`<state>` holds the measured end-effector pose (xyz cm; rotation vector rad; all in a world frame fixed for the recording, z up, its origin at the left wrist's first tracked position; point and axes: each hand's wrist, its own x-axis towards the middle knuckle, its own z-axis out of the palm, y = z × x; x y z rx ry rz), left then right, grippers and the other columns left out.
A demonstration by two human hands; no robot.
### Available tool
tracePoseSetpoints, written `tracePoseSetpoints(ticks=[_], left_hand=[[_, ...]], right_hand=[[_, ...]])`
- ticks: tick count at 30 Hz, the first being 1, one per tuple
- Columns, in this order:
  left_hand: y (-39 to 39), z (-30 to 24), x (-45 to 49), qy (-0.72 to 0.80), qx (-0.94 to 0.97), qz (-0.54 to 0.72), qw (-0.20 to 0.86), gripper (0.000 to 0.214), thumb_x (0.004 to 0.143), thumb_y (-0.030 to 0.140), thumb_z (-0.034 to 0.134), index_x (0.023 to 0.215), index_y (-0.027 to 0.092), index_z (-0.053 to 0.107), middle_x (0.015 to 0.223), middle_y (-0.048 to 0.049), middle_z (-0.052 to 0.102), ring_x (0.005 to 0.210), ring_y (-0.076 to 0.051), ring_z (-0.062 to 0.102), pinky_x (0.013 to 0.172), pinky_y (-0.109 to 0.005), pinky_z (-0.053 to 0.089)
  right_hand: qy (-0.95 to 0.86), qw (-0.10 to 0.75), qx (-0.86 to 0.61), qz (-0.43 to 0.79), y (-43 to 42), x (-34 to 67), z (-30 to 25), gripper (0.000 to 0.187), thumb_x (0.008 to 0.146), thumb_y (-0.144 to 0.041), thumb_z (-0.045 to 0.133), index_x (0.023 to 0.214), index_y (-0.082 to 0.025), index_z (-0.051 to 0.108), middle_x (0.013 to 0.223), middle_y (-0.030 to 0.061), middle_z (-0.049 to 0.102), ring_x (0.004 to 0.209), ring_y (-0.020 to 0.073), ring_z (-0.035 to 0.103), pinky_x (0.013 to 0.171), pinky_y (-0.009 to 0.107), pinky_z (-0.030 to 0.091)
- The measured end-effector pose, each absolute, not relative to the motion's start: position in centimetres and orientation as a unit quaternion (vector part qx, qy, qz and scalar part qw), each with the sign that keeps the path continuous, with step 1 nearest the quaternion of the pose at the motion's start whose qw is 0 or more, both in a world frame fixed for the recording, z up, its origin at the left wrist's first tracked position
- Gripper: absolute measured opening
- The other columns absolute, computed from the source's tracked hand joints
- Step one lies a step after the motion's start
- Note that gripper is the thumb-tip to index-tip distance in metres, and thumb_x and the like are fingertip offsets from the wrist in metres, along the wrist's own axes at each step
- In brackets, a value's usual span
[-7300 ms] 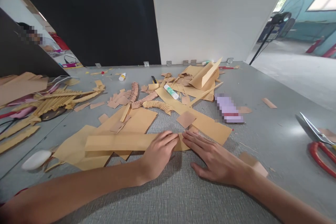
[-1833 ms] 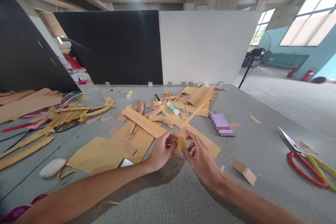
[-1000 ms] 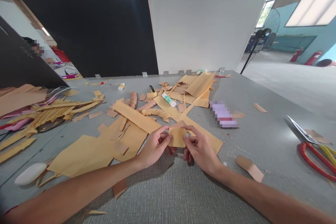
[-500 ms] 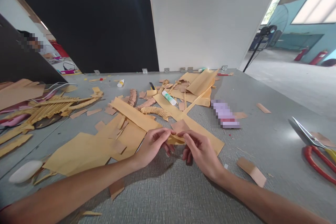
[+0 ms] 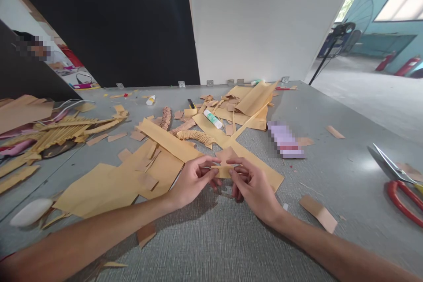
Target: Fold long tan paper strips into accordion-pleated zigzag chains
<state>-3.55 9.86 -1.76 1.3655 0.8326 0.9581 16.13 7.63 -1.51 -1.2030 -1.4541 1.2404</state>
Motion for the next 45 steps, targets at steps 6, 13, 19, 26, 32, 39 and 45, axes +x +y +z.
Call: tracePoseSetpoints(ticks=[6, 13, 19, 26, 32, 39, 45], left_hand=[[9.8, -1.7, -3.6, 0.372, 0.599, 0.413, 0.577, 0.027, 0.095, 0.035, 0.063, 0.111, 0.014, 0.067, 0.087, -0.0064, 0.07, 0.071, -0.019, 0.073, 0.064, -0.03, 0.06], [9.8, -1.6, -3.5, 0.377, 0.595, 0.412, 0.579, 0.025, 0.095, 0.032, 0.064, 0.109, 0.012, 0.067, 0.085, -0.0071, 0.07, 0.073, -0.02, 0.073, 0.066, -0.032, 0.062], [10.0, -1.9, -3.6, 0.387, 0.589, 0.396, 0.589, 0.035, 0.094, 0.037, 0.065, 0.119, 0.013, 0.064, 0.084, -0.0082, 0.072, 0.072, -0.021, 0.074, 0.059, -0.029, 0.059], [10.3, -1.9, -3.7, 0.356, 0.595, 0.357, 0.625, 0.038, 0.094, 0.045, 0.063, 0.112, 0.012, 0.068, 0.075, -0.0077, 0.072, 0.063, -0.02, 0.071, 0.05, -0.026, 0.055], [10.3, -1.9, -3.6, 0.351, 0.588, 0.368, 0.629, 0.034, 0.092, 0.044, 0.067, 0.101, 0.011, 0.069, 0.072, -0.0073, 0.071, 0.062, -0.019, 0.071, 0.054, -0.027, 0.058], [9.7, -1.4, -3.6, 0.351, 0.619, 0.335, 0.618, 0.032, 0.095, 0.041, 0.062, 0.106, 0.012, 0.071, 0.073, -0.0074, 0.071, 0.064, -0.018, 0.07, 0.057, -0.027, 0.057], [9.4, -0.9, -3.7, 0.355, 0.639, 0.322, 0.602, 0.035, 0.093, 0.047, 0.064, 0.099, 0.013, 0.072, 0.07, -0.006, 0.07, 0.063, -0.018, 0.07, 0.057, -0.027, 0.056]], right_hand=[[-0.587, 0.42, -0.492, 0.487, 7.6, 16.1, -1.4, 0.032, 0.099, -0.041, 0.058, 0.119, -0.017, 0.061, 0.051, -0.0059, 0.058, 0.04, 0.0105, 0.054, 0.041, 0.02, 0.044], [-0.59, 0.413, -0.486, 0.495, 7.6, 15.9, -1.4, 0.031, 0.095, -0.043, 0.063, 0.113, -0.018, 0.059, 0.058, -0.0043, 0.061, 0.044, 0.0105, 0.055, 0.042, 0.021, 0.046], [-0.577, 0.418, -0.495, 0.497, 7.7, 16.0, -1.6, 0.032, 0.094, -0.044, 0.064, 0.113, -0.019, 0.059, 0.059, -0.0036, 0.062, 0.046, 0.0113, 0.056, 0.043, 0.021, 0.047], [-0.574, 0.421, -0.492, 0.5, 7.7, 16.1, -1.8, 0.032, 0.094, -0.045, 0.064, 0.111, -0.019, 0.059, 0.06, -0.0027, 0.063, 0.047, 0.0133, 0.059, 0.045, 0.024, 0.051], [-0.573, 0.423, -0.492, 0.5, 7.8, 16.0, -1.8, 0.034, 0.093, -0.048, 0.064, 0.11, -0.018, 0.06, 0.06, -0.0017, 0.064, 0.048, 0.0143, 0.06, 0.046, 0.025, 0.052], [-0.609, 0.382, -0.492, 0.49, 7.5, 16.0, -1.2, 0.031, 0.093, -0.048, 0.064, 0.097, -0.018, 0.068, 0.058, -0.0027, 0.059, 0.044, 0.01, 0.051, 0.042, 0.021, 0.042], [-0.621, 0.374, -0.5, 0.473, 7.3, 15.9, -0.7, 0.031, 0.095, -0.046, 0.063, 0.083, -0.018, 0.068, 0.052, -0.0037, 0.055, 0.043, 0.0091, 0.048, 0.043, 0.021, 0.04]])
